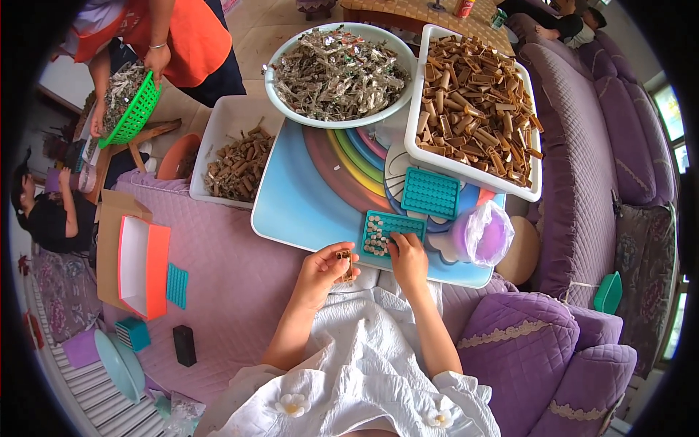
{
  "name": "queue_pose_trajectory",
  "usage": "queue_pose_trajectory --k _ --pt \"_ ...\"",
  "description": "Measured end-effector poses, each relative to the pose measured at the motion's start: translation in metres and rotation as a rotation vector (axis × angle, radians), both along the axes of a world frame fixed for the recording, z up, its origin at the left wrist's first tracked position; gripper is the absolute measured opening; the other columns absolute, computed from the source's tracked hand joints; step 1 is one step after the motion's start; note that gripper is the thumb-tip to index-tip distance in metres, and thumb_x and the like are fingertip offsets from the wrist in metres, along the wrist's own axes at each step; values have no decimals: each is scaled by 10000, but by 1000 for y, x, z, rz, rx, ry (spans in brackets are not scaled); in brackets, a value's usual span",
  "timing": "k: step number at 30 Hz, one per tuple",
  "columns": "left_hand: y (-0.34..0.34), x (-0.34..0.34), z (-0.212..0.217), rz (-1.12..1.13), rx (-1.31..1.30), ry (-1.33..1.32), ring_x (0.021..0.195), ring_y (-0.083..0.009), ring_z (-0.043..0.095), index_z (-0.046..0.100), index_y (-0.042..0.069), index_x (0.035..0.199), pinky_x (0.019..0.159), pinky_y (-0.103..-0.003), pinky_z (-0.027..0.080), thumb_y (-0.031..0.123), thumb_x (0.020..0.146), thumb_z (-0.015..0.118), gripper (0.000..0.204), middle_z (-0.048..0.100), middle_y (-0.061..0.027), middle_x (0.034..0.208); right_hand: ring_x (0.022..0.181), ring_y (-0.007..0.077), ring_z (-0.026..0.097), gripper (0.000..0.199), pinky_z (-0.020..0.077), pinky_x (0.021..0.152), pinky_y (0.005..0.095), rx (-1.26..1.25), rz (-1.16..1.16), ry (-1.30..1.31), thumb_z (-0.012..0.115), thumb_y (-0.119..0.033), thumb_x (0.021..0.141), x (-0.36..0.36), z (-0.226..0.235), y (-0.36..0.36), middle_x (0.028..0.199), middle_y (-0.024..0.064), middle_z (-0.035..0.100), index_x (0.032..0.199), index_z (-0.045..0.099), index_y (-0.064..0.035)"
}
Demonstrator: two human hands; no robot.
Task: The person inserts small metal components into brown cylindrical parts by hand.
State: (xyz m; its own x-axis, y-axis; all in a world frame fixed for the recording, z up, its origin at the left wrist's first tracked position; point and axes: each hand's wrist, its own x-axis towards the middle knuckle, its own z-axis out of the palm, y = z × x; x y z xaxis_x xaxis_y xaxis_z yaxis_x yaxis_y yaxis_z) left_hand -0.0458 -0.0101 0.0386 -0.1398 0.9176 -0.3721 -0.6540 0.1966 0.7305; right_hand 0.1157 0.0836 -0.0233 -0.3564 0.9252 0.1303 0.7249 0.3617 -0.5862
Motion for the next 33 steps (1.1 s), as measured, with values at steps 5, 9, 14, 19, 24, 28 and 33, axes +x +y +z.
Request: queue_pose_trajectory --k 5,9,14,19,24,28,33 --pt "-3 0 -2 -17 -25 -9 735 -175 594 477 -4 1077 657 -285 507 91 786 568 319 576 -90 891 737 259 534 115 447 599 347 44 59 -32 587 -87 703 -4 -4 6 779 68 542 816 593 -68" --pt "-6 2 -4 -46 -21 -23 740 -174 594 476 4 1085 666 -290 507 102 777 584 341 578 -83 897 704 244 544 87 446 581 333 29 51 65 595 -43 689 -3 -1 6 750 72 549 775 590 -53" --pt "-7 6 0 -69 -22 -52 736 -166 592 478 4 1093 665 -280 506 128 760 613 380 578 -70 897 649 190 560 160 446 547 260 105 168 498 622 57 639 -18 63 -18 734 69 561 770 599 -32" --pt "-5 10 0 -73 30 -22 734 -136 575 492 2 1093 667 -263 499 119 765 601 365 569 -51 877 611 188 508 258 429 525 284 242 392 478 651 11 588 -25 79 -27 738 33 554 829 601 -65" --pt "-5 11 -3 -38 -65 -2 703 -125 566 498 5 1090 655 -251 491 91 801 549 306 562 -41 848 608 181 509 268 432 524 280 220 468 392 640 -1 609 -22 74 -24 752 35 554 866 598 -66" --pt "-6 9 -9 14 -76 -29 674 -122 566 506 3 1052 623 -241 483 99 819 500 252 559 -55 837 636 155 539 216 433 556 246 -260 275 595 572 46 689 -13 70 -28 755 71 558 893 580 -26" --pt "-4 3 -16 37 -74 30 634 -114 560 513 5 1016 576 -223 465 99 825 475 216 559 -78 830 599 168 531 154 435 525 259 -275 -29 448 589 3 707 3 34 -15 787 87 569 859 583 -17"
